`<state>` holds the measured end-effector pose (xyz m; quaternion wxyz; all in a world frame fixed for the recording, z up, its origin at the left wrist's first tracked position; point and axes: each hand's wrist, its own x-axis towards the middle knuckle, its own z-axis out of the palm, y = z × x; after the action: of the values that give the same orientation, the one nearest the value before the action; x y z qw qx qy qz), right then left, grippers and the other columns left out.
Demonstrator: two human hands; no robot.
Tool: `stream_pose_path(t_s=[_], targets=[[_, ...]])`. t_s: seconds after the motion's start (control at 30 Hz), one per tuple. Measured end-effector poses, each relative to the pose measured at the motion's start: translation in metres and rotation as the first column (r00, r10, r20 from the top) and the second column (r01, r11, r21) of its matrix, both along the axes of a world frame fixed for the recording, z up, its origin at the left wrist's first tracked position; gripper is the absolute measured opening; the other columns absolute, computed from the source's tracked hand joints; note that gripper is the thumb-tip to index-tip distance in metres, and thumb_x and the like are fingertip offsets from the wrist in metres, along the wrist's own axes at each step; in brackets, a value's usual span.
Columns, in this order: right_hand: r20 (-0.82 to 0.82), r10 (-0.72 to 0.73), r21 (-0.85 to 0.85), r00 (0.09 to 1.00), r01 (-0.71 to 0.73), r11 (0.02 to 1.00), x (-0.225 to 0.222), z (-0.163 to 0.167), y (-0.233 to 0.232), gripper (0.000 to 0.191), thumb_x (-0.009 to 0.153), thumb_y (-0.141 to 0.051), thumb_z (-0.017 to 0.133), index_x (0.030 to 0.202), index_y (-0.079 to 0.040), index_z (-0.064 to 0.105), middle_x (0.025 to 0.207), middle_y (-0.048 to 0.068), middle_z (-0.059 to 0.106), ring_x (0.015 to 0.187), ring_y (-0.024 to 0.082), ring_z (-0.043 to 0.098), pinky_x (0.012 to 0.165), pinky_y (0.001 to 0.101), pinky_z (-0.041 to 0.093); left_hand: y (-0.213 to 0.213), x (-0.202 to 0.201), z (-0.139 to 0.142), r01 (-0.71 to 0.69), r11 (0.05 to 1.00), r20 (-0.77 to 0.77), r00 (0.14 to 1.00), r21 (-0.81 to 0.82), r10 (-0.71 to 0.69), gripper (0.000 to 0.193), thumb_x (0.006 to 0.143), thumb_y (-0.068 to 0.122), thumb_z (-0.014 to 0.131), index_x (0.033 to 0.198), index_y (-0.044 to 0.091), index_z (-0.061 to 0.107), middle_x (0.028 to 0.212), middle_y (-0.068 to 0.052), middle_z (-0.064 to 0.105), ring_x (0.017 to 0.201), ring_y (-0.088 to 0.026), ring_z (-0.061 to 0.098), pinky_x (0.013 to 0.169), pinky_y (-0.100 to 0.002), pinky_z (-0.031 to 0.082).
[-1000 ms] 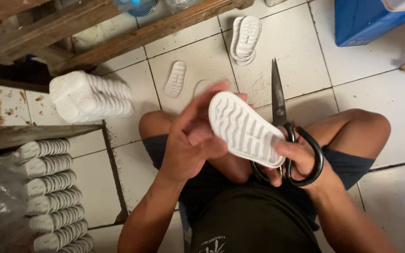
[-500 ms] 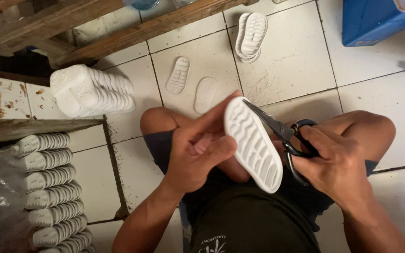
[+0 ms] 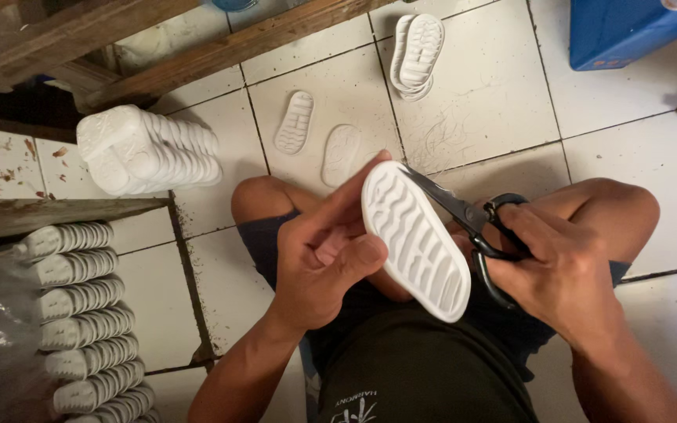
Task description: The person sits on the floor and uses shears to trim the edges of white slipper soles one by one. After trimming each sole, they place it on a growing stack on the floor. The person repeats this process for several soles throughout the clip.
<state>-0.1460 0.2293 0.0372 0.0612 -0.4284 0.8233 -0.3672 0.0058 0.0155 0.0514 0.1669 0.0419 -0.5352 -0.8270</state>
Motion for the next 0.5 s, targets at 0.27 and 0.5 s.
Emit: stream_pose_path(t_s=[0.27,0.5], targets=[[-0.393,0.312,0.120,0.865,-0.288,0.950,-0.018,0.002,-0.001,0.016,0.072,-0.006,0.083,0.078,-0.009,0.069,0.082,0.010,0.070,0.064,0.017,0.068,0.049,0.0304,0.051,-0.007,0.005,-0.005,0.041,0.999,0.047,0.998,0.000,-0.041,0.065,0.110,0.030,0.065,0.157,-0.009,0.042,0.137,-0.020,0.069,0.119,-0.019,0.070,0.110,-0.034,0.058],[-0.258,0.187,0.071,0.948,-0.174,0.982,-0.020,-0.004,0.005,0.022,0.074,-0.013,0.086,0.082,-0.002,0.069,0.084,0.008,0.070,0.066,0.018,0.067,0.051,0.0318,0.050,-0.009,0.005,-0.005,0.098,0.989,0.093,0.990,0.111,-0.109,0.059,0.114,0.029,0.060,0.157,-0.010,0.047,0.130,-0.021,0.069,0.117,-0.019,0.069,0.105,-0.029,0.056]])
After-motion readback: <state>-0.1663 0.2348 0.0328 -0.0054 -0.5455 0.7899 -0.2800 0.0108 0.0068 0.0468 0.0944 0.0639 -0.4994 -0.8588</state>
